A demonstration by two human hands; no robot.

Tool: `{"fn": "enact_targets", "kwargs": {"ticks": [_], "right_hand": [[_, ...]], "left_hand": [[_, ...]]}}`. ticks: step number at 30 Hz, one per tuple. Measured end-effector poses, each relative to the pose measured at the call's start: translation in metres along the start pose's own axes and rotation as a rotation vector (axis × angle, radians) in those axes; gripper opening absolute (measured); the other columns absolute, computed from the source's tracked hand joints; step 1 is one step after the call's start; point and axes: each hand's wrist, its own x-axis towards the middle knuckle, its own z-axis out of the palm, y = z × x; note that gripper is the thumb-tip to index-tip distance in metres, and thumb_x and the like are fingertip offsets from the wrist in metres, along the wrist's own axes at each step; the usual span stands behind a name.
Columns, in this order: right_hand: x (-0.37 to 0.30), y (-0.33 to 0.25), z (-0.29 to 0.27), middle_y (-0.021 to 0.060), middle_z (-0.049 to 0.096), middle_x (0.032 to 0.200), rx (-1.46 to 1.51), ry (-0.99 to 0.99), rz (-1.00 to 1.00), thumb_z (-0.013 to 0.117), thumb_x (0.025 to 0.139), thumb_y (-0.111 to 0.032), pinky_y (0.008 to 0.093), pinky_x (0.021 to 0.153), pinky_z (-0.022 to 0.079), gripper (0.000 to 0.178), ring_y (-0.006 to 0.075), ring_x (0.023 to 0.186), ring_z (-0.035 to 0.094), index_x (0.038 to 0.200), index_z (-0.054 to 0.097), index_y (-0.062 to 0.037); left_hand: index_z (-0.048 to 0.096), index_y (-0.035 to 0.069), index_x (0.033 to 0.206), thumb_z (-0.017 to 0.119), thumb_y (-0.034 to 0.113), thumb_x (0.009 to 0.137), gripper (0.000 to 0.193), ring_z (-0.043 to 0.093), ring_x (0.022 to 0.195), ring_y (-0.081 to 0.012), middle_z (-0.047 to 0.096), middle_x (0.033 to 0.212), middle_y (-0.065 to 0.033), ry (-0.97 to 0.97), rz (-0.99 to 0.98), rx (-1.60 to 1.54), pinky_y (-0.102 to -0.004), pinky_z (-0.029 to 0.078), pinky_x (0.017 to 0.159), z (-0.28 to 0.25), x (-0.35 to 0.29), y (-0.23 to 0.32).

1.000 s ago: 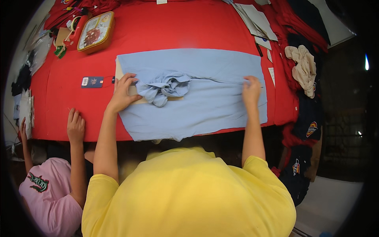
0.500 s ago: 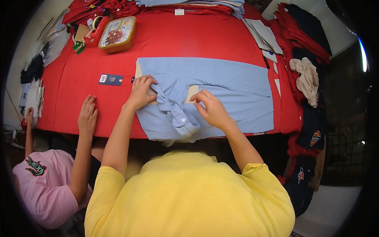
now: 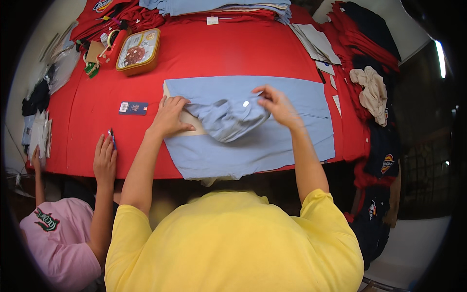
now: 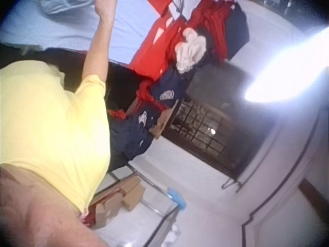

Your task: The person folds a light-blue collared shirt on a red table using a cardboard template and places it into a plastic bag.

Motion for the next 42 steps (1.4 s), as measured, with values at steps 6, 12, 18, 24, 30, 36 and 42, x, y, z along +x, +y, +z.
{"fn": "enact_targets", "kwargs": {"ticks": [6,12,18,24,30,36,42], "right_hand": [[0.028,0.078,-0.029,0.0124,0.064,0.099,-0.391,0.478,0.084,0.060,0.085,-0.008,0.0358,0.082,0.045,0.019,0.0280,0.092,0.059,0.103,0.062,-0.0056],[0.001,0.061,0.035,0.0082,0.055,0.127,-0.716,0.305,-0.313,0.061,0.086,-0.012,0.0419,0.096,0.038,0.029,0.0274,0.115,0.047,0.115,0.061,-0.0085],[-0.019,0.050,0.055,0.0138,0.052,0.128,-0.845,0.459,-0.216,0.065,0.083,-0.017,0.0453,0.097,0.036,0.035,0.0320,0.112,0.047,0.117,0.060,-0.0091],[-0.115,-0.032,0.129,0.0126,0.054,0.107,-0.497,-0.420,-0.503,0.063,0.077,-0.010,0.0386,0.079,0.043,0.034,0.0288,0.094,0.052,0.111,0.059,-0.0092],[-0.097,-0.016,0.136,0.0118,0.057,0.093,-0.589,-0.652,-0.479,0.054,0.080,-0.008,0.0404,0.073,0.045,0.015,0.0294,0.084,0.056,0.094,0.058,-0.0087],[0.047,-0.044,0.106,0.0078,0.065,0.090,-0.245,-0.812,-0.267,0.062,0.083,-0.015,0.0343,0.075,0.047,0.008,0.0250,0.080,0.059,0.087,0.062,-0.0077],[0.075,0.015,0.020,0.0134,0.059,0.110,-0.642,0.553,-0.027,0.057,0.087,-0.026,0.0446,0.085,0.042,0.023,0.0352,0.102,0.053,0.102,0.061,-0.0095]], "left_hand": [[0.033,0.017,0.143,0.085,0.046,0.050,0.111,0.041,0.125,-0.0258,0.048,0.130,-0.0072,-0.019,-0.008,0.071,-0.0553,0.015,0.115,-0.005,0.012,0.012],[0.036,0.015,0.139,0.085,0.045,0.053,0.104,0.040,0.126,-0.0269,0.046,0.130,-0.0097,0.027,-0.021,0.068,-0.0552,0.015,0.115,-0.002,0.003,0.007],[0.045,0.012,0.130,0.084,0.044,0.053,0.091,0.037,0.129,-0.0302,0.045,0.131,-0.0131,0.003,-0.015,0.029,-0.0526,0.015,0.115,0.001,0.001,0.001],[0.052,0.010,0.122,0.084,0.042,0.055,0.081,0.040,0.124,-0.0325,0.046,0.129,-0.0128,0.072,0.039,-0.006,-0.0478,0.027,0.109,0.010,-0.003,-0.006],[0.055,0.008,0.122,0.072,0.051,0.071,0.070,0.041,0.123,-0.0316,0.048,0.130,-0.0120,-0.109,-0.025,-0.155,-0.0428,0.032,0.106,0.002,0.006,-0.016],[0.051,0.009,0.134,0.028,0.071,0.089,0.080,0.042,0.126,-0.0262,0.051,0.133,-0.0146,-0.425,-0.322,-0.673,-0.0394,0.033,0.105,-0.008,0.030,-0.056],[0.060,0.002,0.117,0.054,0.049,0.088,0.055,0.053,0.113,-0.0271,0.057,0.123,-0.0194,-0.309,-0.438,-0.574,-0.0380,0.041,0.095,-0.022,0.028,-0.029]]}}
